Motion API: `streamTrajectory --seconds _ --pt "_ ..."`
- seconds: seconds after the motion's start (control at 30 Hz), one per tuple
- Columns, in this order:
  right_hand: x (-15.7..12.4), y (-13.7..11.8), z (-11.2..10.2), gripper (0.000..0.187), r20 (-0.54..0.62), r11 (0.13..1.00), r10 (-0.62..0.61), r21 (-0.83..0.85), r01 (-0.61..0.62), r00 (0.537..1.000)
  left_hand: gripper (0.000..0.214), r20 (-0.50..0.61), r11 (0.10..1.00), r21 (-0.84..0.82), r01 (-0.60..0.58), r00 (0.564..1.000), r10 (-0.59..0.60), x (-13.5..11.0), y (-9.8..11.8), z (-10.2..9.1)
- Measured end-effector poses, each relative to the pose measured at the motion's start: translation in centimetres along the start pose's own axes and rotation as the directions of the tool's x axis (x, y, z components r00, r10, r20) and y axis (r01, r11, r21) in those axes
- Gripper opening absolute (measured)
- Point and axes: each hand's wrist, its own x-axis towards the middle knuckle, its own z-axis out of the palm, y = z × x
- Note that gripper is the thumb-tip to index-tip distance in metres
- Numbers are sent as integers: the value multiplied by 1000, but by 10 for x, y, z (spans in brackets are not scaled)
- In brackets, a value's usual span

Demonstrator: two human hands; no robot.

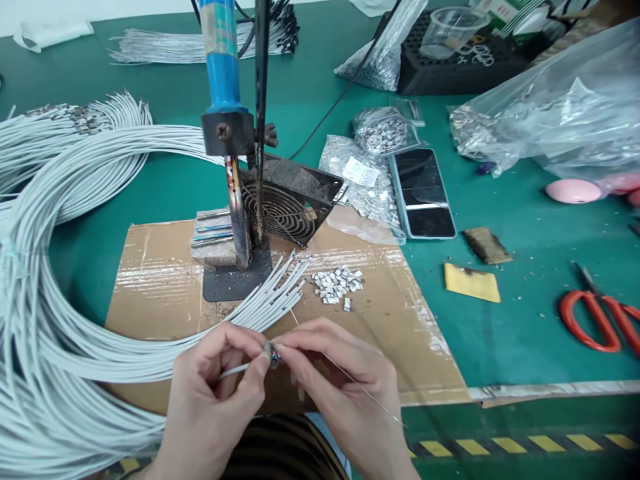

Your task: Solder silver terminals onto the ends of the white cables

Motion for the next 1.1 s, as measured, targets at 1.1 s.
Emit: streamTrajectory --seconds 1.1 --pt "1 4 -3 26 22 999 -50 -20 51 998 14 31 999 -38 -26 999 27 3 -3 0"
